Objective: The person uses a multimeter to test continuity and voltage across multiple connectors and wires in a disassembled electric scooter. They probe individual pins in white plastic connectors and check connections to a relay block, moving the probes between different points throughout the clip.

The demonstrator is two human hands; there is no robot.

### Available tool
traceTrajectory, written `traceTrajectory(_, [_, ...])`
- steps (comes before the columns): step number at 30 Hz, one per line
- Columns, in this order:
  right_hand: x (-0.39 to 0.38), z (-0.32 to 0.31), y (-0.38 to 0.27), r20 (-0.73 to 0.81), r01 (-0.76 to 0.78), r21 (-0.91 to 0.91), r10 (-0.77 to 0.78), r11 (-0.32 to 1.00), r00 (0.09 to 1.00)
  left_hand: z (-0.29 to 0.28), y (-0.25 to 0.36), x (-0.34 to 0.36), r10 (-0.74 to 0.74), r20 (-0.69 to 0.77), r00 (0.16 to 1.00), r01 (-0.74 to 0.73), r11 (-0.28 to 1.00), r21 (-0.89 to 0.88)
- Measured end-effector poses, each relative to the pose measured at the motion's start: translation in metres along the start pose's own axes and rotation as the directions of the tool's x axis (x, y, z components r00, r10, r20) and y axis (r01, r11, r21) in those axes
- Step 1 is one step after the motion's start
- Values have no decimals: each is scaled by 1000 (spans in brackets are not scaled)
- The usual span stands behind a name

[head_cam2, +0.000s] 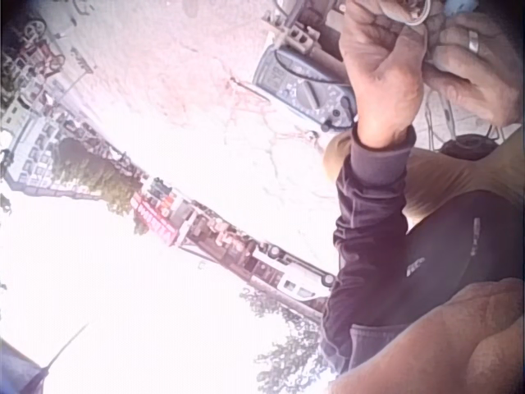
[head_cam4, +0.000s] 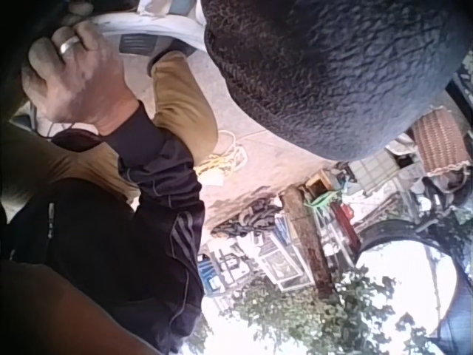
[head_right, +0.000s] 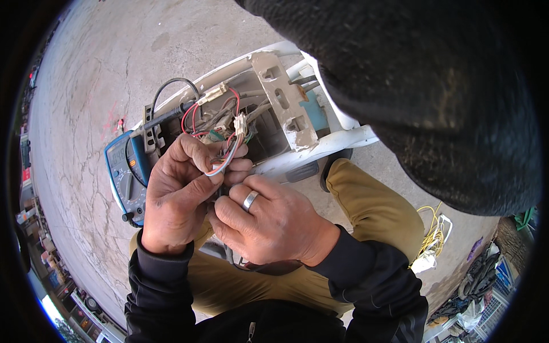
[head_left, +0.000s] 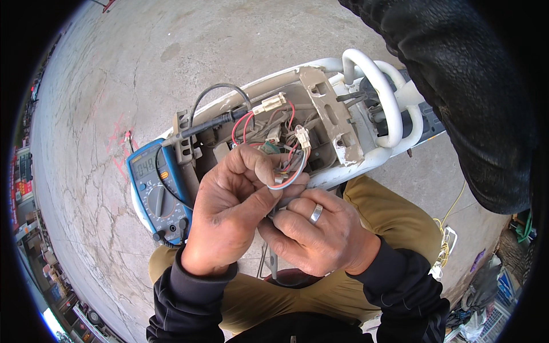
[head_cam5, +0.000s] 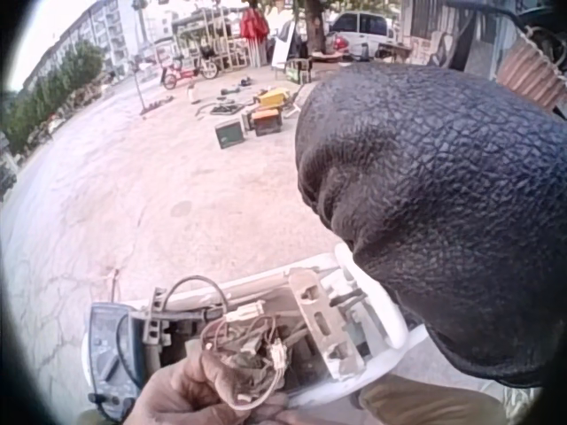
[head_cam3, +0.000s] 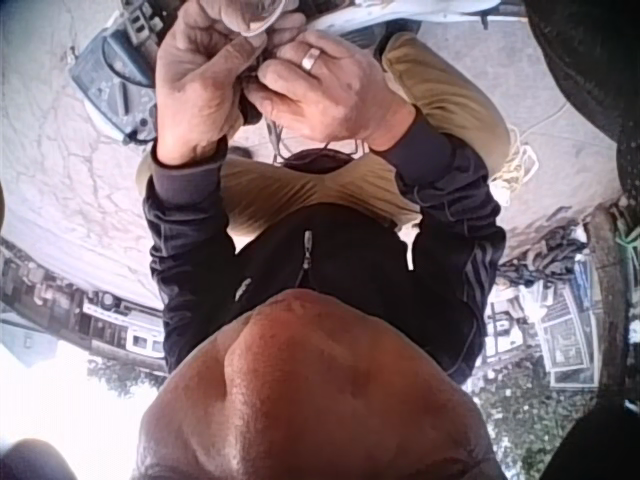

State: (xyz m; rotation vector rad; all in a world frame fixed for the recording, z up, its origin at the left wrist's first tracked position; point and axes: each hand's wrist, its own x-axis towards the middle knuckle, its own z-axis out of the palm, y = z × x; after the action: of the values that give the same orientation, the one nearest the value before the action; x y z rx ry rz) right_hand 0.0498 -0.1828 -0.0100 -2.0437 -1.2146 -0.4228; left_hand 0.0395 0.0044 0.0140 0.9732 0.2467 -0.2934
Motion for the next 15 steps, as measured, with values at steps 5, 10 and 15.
traceTrajectory(5, [2,-4,1,-5,-16,39,16,999,1000,4,-4,-7,78,-24,997,-74,990,121])
traceTrajectory(10, [3,-7,4,22,-20,88,18,996,1000,13,-7,-10,155,-36,987,-141,959,245])
traceTrajectory(15, [4,-11,4,28,-18,93,15,995,999,19,1,-8,56,-71,996,-51,996,69])
